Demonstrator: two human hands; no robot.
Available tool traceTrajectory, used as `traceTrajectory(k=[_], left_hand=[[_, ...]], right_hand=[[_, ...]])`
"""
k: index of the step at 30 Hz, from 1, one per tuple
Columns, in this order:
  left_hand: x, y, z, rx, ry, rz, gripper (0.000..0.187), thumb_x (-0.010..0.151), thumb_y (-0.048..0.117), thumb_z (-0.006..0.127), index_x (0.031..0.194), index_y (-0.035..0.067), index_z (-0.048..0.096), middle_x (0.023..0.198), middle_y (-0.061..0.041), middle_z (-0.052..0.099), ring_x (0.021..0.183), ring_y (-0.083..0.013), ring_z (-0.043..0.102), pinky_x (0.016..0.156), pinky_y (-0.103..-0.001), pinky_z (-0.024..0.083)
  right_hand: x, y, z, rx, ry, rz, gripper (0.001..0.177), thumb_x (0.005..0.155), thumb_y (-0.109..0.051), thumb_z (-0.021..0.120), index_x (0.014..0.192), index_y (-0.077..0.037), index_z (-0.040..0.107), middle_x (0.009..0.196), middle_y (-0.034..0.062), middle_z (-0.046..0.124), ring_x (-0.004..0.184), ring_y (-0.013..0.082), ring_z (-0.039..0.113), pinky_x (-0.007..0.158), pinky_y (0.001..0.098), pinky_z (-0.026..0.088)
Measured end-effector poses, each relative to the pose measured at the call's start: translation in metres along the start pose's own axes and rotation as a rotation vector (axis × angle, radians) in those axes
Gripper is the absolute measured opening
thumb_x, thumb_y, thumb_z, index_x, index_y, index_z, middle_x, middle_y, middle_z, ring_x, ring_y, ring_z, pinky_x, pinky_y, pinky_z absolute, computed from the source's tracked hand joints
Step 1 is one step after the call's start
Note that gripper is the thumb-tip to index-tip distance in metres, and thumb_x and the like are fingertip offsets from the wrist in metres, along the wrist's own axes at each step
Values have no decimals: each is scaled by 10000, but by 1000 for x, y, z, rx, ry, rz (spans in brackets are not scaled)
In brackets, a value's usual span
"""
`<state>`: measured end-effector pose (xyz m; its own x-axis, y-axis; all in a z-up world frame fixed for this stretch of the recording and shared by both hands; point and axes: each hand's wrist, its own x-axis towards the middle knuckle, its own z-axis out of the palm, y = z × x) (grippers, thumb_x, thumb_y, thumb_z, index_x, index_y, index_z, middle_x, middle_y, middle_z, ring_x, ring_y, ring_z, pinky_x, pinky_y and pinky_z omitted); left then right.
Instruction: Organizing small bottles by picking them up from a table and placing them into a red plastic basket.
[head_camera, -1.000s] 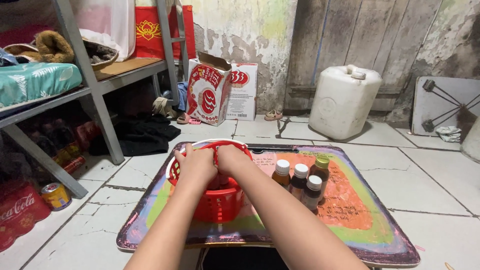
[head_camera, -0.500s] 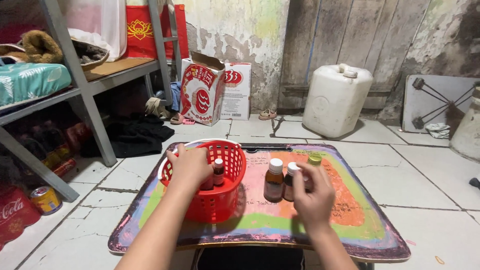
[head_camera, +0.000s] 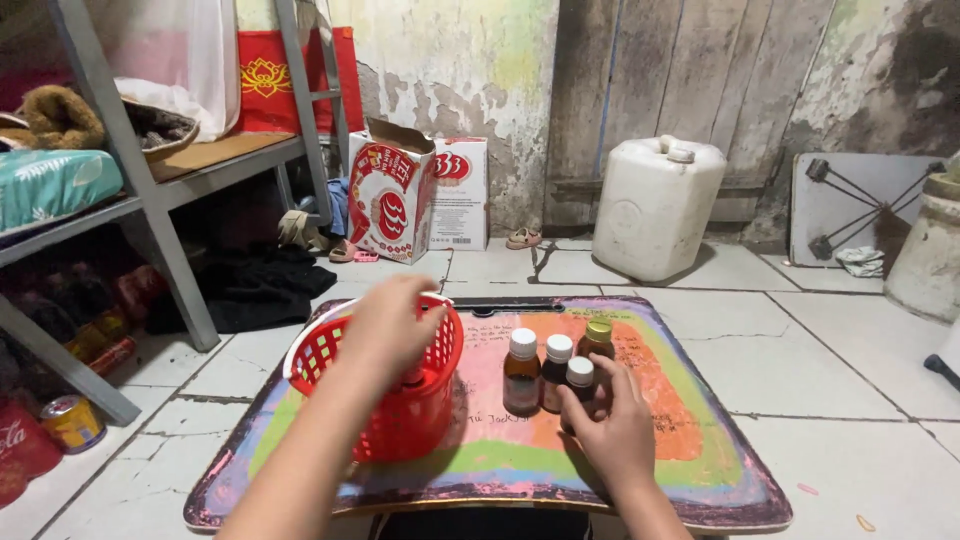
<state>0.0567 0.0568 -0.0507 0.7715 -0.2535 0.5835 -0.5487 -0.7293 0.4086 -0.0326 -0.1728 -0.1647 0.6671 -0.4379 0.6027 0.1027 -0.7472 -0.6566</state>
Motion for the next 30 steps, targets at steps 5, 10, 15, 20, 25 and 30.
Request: traceTrajectory(k=[5, 10, 15, 20, 25, 30], left_hand=[[3, 58, 68, 94, -343, 237, 495, 739, 195, 693, 1194, 64, 547, 1153, -175, 522, 1030, -324, 539, 888, -431, 466], [1, 56, 113, 260, -390, 316, 379, 686, 95, 718, 1020, -7, 569, 1069, -230, 485, 915, -378, 542, 753, -449, 530], [17, 68, 72, 207, -464, 139, 326, 645, 43, 709, 967, 10, 671, 998, -214, 578, 855, -346, 605, 812, -407, 517], [2, 62, -43, -132, -138, -36, 359, 726, 34, 636, 1084, 8, 625, 962, -185, 626, 718, -307, 649, 596, -366, 562], [-3, 34, -101, 61, -84, -247, 301, 750, 62, 627, 1042, 12, 674, 998, -170, 686, 876, -276, 691, 811, -371, 543], [-1, -19, -67, 288, -359, -443, 294, 712, 16, 602, 965, 86, 734, 975, -136, 703, 866, -268, 695, 768, -395, 559]], right_hand=[[1, 6, 2, 31, -6, 42, 416, 711, -284, 739, 1074, -118, 623, 718, -8, 579, 518, 88, 505, 466, 220, 426], [2, 9, 3, 83, -9, 35, 412, 709, -258, 749, 1071, -105, 626, 691, -3, 561, 497, 92, 483, 455, 225, 416], [3, 10, 3, 44, -27, 38, 399, 701, -282, 744, 1046, -115, 632, 611, -3, 565, 518, 110, 505, 472, 248, 412], [3, 8, 2, 67, -29, 64, 428, 696, -292, 754, 1055, -88, 641, 568, 4, 531, 492, 121, 505, 450, 248, 404], [1, 8, 2, 64, -40, 77, 431, 700, -301, 749, 1064, -97, 642, 556, -3, 522, 485, 118, 504, 451, 250, 395], [2, 8, 3, 77, -40, 95, 427, 705, -293, 746, 1071, -102, 637, 564, -6, 512, 492, 118, 507, 455, 253, 400]])
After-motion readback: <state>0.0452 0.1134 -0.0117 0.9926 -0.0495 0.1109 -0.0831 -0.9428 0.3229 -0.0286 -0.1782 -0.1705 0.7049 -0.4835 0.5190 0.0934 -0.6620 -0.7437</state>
